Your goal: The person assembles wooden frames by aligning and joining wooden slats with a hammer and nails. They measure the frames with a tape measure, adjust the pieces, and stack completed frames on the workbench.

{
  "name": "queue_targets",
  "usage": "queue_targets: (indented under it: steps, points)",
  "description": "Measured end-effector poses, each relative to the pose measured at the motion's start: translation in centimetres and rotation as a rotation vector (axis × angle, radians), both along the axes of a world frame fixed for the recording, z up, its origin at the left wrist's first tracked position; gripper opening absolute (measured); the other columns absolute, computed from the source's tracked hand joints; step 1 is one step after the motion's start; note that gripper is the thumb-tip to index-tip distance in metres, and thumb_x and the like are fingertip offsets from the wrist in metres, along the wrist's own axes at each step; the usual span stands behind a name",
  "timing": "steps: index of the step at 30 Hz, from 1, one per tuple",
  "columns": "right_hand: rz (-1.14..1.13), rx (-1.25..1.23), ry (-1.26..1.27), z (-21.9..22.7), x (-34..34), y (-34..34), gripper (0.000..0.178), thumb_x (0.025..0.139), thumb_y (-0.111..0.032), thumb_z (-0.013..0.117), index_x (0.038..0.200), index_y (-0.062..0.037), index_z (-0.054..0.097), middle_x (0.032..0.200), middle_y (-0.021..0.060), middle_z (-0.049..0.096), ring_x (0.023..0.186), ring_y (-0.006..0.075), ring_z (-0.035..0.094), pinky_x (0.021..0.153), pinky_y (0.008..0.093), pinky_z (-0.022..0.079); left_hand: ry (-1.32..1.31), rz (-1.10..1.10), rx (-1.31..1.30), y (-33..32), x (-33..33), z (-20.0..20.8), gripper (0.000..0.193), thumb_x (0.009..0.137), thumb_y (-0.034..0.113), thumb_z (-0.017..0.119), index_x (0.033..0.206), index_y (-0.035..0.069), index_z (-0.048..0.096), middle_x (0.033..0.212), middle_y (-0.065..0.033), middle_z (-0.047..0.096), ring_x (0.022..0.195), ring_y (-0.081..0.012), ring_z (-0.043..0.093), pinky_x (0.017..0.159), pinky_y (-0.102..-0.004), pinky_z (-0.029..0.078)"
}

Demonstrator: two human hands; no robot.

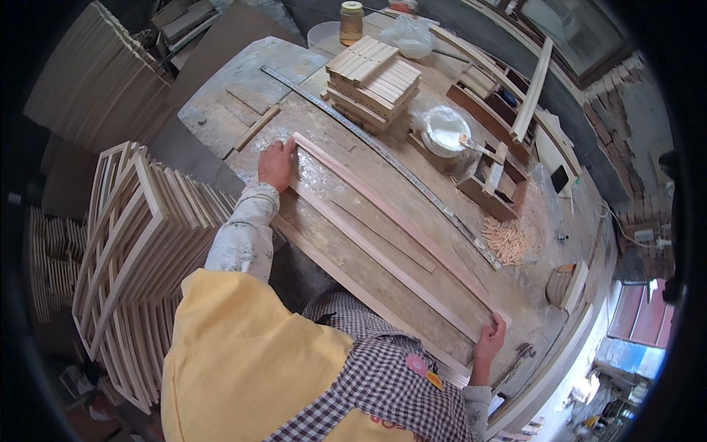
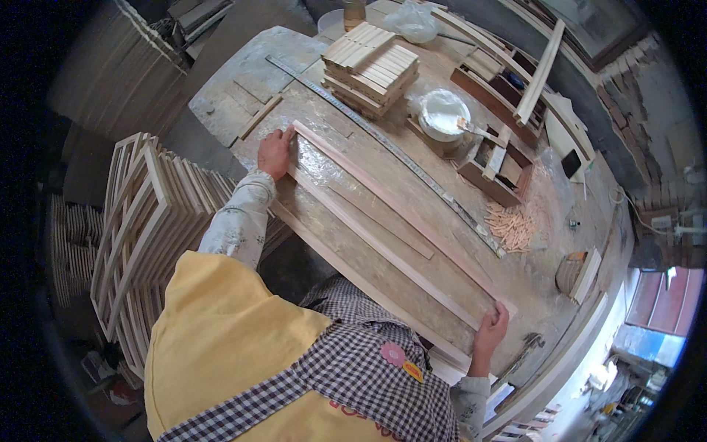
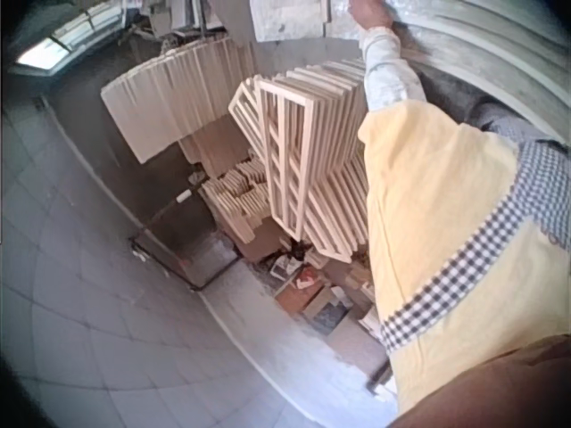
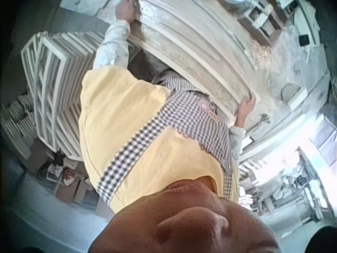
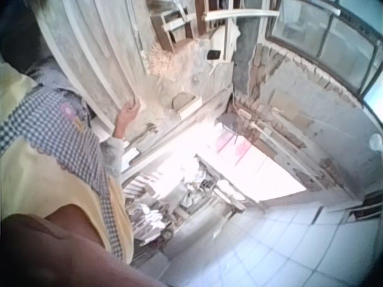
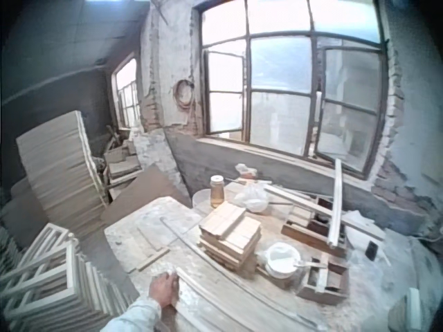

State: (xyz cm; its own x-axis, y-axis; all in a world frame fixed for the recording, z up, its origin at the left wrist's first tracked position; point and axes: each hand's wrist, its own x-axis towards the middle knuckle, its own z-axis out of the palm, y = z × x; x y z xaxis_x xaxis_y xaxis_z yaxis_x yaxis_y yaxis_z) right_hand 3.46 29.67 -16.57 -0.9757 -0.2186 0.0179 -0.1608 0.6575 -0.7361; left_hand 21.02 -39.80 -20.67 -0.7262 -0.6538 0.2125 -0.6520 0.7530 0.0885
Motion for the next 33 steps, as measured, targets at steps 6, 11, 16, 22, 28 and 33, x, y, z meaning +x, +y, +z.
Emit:
queue_targets:
  steps: [6,11,16,22,28,33]
  points:
    - [-0.228,0.435,0.164,-3.1,4.5,9.5,0.044,0.094,-0.014,0.064,0.133,0.0042,0.056,0.126,0.0200,0.061,0.117,0.0337,0.059,0.104,0.0415,0.046,0.051,-0.057,0.044,-1.7,1.3,-0.3,0.032,0.093,0.010,0.053,0.124,0.003,0.059,0.125,-0.0216,0.062,0.113,-0.0403,0.061,0.096,-0.0506,0.049]
    - [-0.162,0.540,0.203,-3.9,6.8,11.9,0.038,0.093,-0.020,0.069,0.120,0.0045,0.060,0.106,0.0229,0.064,0.103,0.0412,0.059,0.092,0.0487,0.046,0.112,-0.517,0.191,11.8,-2.2,2.5,0.042,0.084,0.018,0.073,0.122,0.004,0.061,0.125,-0.0187,0.062,0.114,-0.0388,0.060,0.095,-0.0477,0.049]
    - [-0.160,0.380,0.117,-1.8,7.1,9.6,0.032,0.091,-0.019,0.072,0.116,-0.0010,0.065,0.108,0.0179,0.065,0.100,0.0329,0.062,0.091,0.0416,0.050,0.047,-1.059,0.363,26.9,-4.0,5.7,0.047,0.082,0.023,0.074,0.124,0.006,0.059,0.116,-0.0126,0.061,0.108,-0.0340,0.058,0.096,-0.0448,0.046]
    - [-0.236,0.174,0.022,-2.1,7.2,9.8,0.027,0.096,-0.019,0.068,0.117,-0.0031,0.065,0.108,0.0109,0.066,0.097,0.0216,0.062,0.090,0.0345,0.050,-0.097,-1.086,0.331,29.3,-5.9,3.7,0.027,0.086,0.018,0.068,0.110,0.007,0.059,0.111,-0.0122,0.061,0.103,-0.0331,0.059,0.090,-0.0455,0.045]
    - [-0.693,-0.432,0.113,-3.0,5.3,15.9,0.030,0.103,-0.026,0.061,0.120,-0.0013,0.063,0.107,0.0042,0.066,0.099,0.0143,0.062,0.087,0.0301,0.049,0.144,-0.905,0.306,26.9,-9.9,11.6,0.015,0.091,0.013,0.063,0.105,0.009,0.058,0.091,-0.0116,0.062,0.088,-0.0335,0.062,0.079,-0.0448,0.047]
    - [-0.605,-0.477,0.000,-2.6,5.7,14.0,0.030,0.103,-0.022,0.061,0.124,-0.0004,0.060,0.105,0.0052,0.067,0.093,0.0127,0.064,0.083,0.0266,0.051,0.705,-0.655,0.333,21.9,-15.2,23.0,0.022,0.094,0.006,0.068,0.114,0.008,0.058,0.083,-0.0056,0.057,0.068,-0.0147,0.052,0.064,-0.0322,0.048]
